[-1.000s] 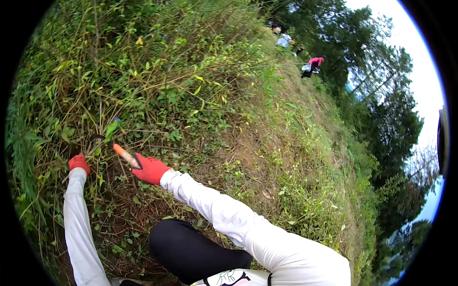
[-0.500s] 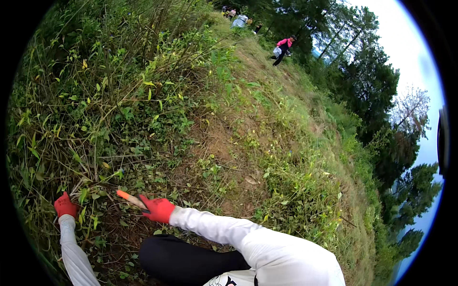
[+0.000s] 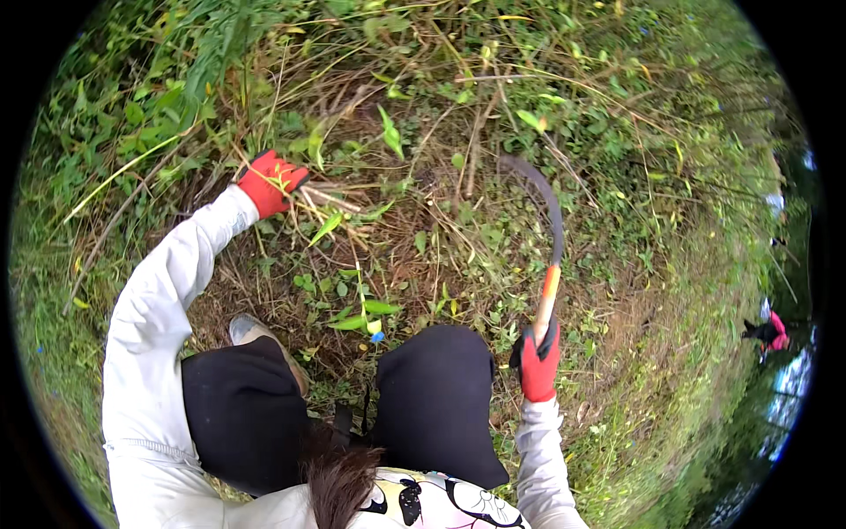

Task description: The person uses a sickle to cut and clear weeds and vines from a grassy area. They gather the cut vegetation into piles and occasionally pull larger clumps by hand.

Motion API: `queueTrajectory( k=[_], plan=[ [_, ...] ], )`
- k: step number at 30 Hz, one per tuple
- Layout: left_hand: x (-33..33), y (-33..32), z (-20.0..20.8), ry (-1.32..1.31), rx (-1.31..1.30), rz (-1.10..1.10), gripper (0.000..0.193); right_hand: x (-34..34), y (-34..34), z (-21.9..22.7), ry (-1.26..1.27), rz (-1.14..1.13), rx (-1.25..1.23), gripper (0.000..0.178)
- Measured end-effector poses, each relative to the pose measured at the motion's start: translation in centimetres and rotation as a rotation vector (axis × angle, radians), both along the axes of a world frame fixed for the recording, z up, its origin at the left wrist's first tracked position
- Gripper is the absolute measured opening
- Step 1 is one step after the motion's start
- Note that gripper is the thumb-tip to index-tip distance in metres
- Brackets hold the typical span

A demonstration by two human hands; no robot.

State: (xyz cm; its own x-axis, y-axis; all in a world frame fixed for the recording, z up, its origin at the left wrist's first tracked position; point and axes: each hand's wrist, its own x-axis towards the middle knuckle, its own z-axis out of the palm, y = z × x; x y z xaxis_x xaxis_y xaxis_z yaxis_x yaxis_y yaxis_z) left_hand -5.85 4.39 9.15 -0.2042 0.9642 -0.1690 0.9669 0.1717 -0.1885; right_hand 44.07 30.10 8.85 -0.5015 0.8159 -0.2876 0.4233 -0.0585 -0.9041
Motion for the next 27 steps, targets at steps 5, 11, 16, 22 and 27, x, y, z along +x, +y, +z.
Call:
queueTrajectory(
  k=[5, 11, 16, 22, 27],
  plan=[
    [8.4, -6.9, -1.0, -0.362, 0.041, 0.312, 0.057, -6.0, 3.9, -0.2, 0.058, 0.180, 0.048, 0.058],
    [10.1, -3.3, 2.2, -0.318, 0.398, 0.474, 0.056, -10.5, 4.7, -0.2, -0.396, 0.612, 0.293, 0.069],
    [9.7, -3.0, 2.1, -0.414, 0.318, 0.529, 0.054, 3.4, 2.0, -1.0, -0.364, 0.511, 0.014, 0.059],
    [3.0, -9.7, 5.1, -0.275, 0.721, 1.114, 0.036, 5.2, -1.6, 10.4, -0.180, -0.015, -0.820, 0.029],
    [9.0, -6.8, 11.9, -0.290, 0.418, 0.800, 0.042, 5.5, 1.0, 10.8, 0.196, -0.127, -0.726, 0.033]
  ],
)
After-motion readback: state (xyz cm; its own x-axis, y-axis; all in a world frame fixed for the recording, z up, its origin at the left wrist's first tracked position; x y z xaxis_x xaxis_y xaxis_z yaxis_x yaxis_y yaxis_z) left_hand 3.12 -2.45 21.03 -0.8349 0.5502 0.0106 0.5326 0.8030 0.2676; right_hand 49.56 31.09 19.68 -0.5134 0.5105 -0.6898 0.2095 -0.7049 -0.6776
